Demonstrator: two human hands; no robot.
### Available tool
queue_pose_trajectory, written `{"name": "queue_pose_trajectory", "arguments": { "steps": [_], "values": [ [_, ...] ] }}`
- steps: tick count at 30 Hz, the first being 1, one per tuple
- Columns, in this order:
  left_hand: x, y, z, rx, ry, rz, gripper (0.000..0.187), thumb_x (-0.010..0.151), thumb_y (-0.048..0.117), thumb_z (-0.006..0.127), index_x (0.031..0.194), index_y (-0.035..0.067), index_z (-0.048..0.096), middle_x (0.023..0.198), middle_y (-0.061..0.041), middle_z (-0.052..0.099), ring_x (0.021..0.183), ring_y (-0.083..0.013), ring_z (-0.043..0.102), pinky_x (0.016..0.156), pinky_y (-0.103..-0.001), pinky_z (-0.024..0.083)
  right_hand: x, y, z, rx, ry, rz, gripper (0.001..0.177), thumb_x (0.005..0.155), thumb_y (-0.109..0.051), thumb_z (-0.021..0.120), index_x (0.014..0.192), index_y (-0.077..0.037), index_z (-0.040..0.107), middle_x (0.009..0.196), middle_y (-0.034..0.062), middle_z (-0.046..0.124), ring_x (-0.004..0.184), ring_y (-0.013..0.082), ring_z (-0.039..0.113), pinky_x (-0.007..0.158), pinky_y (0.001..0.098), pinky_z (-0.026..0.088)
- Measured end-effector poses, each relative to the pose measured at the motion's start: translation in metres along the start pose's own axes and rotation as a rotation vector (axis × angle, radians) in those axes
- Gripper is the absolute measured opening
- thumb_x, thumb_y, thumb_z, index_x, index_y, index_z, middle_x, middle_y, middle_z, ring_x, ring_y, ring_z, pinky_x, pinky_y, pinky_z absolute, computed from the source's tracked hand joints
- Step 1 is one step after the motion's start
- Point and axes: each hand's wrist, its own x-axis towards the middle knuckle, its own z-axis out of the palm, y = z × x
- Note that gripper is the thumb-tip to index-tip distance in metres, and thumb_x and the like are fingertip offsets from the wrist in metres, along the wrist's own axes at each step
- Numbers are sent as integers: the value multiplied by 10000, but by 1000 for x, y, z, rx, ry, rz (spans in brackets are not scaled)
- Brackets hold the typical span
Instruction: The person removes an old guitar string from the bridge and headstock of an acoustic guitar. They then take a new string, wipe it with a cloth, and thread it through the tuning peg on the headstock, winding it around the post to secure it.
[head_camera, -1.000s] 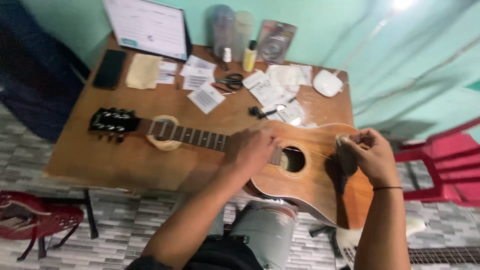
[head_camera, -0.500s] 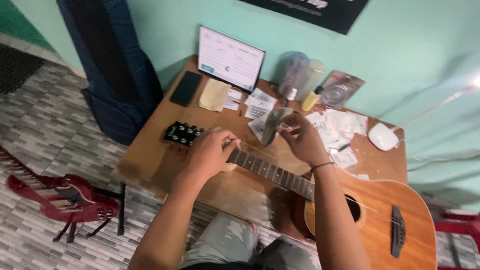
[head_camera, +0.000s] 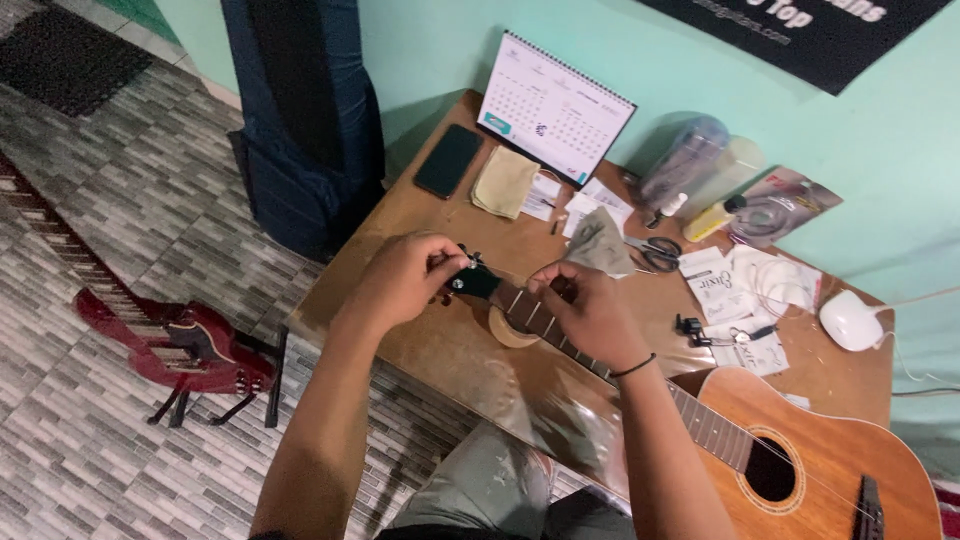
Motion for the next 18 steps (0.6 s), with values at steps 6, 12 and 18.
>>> {"name": "queue_pose_trajectory", "arguments": {
  "steps": [6, 12, 18],
  "values": [
    [-8, -19, -30, -89, 63, -100, 200, 1011, 222, 656, 1075, 68, 767, 905, -150, 750, 935, -299, 727, 813, -426, 560, 13, -10, 23, 48, 14, 27, 95, 887, -148, 733, 951, -179, 798, 682, 15, 682, 625, 129, 574, 618, 258, 472],
    [-4, -58, -26, -445, 57, -76, 163, 936, 144, 756, 1021, 9, 786, 832, -122, 769, 747, -154, 705, 706, -282, 555, 22, -43, 34, 60, -58, -3, 100, 910, -140, 704, 950, -86, 778, 698, 117, 689, 640, 197, 594, 634, 332, 508],
    [0, -83, -22, -688, -9, -95, 160, 883, 76, 801, 951, -64, 762, 821, -177, 780, 706, -161, 729, 665, -242, 566, 37, -61, 57, 79, -61, -52, 95, 905, -104, 709, 930, -86, 799, 633, 95, 645, 583, 168, 602, 590, 293, 503]
  ]
}}
